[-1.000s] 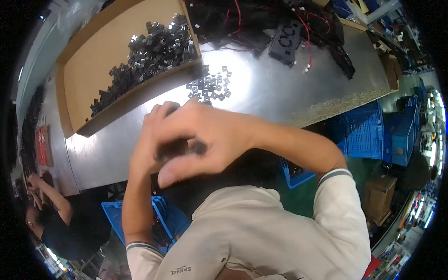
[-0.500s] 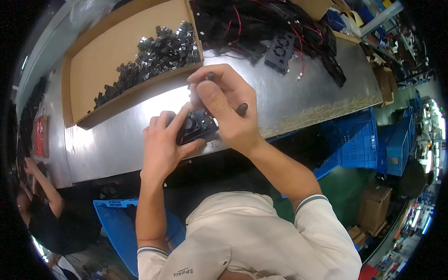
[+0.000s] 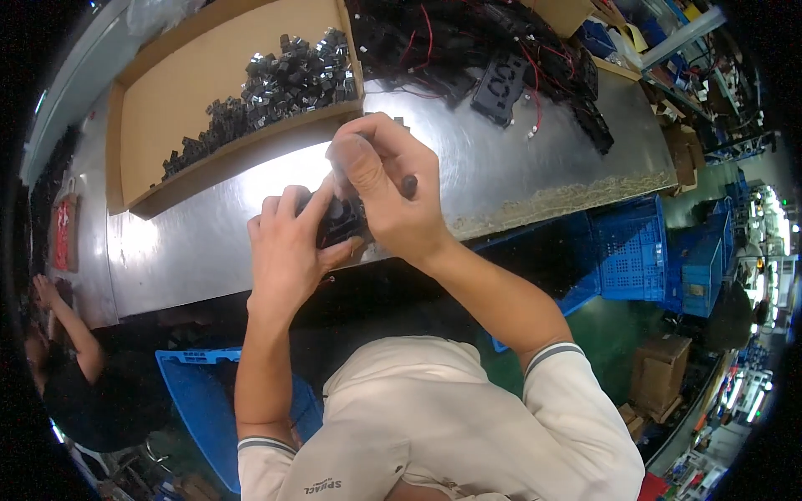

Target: Assembling and inspecting cooling fan modules at a manufacturing workbench.

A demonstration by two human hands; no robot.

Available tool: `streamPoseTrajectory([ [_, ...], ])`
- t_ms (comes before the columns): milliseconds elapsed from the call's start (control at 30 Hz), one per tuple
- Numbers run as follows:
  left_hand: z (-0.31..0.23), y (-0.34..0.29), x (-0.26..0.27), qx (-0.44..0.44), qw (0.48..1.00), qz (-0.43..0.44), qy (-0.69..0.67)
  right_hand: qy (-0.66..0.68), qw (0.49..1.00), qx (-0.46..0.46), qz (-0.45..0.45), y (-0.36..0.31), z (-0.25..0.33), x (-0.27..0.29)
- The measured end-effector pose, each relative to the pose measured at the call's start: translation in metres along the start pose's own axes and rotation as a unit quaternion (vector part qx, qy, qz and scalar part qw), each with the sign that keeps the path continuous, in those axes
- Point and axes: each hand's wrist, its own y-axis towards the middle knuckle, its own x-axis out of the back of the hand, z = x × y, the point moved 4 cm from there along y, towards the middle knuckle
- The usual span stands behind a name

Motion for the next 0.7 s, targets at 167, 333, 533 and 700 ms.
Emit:
streamPoseTrajectory([
  [167,0.013,0.005,-0.003,0.011,0.999,0.004,-0.046,-0.031,0.996,0.084,0.014,-0.026,-0.005,0.004],
  [333,0.008,0.014,0.003,0.027,0.993,0.091,-0.072,-0.004,0.981,0.192,0.018,-0.045,-0.004,0.012],
  [533,0.012,0.010,-0.004,0.007,0.997,0.051,-0.061,0.018,0.997,0.073,-0.019,-0.024,0.016,0.016],
  [700,0.010,0.011,-0.001,0.016,0.996,0.058,-0.069,0.005,0.999,0.045,0.015,-0.026,0.014,0.014],
])
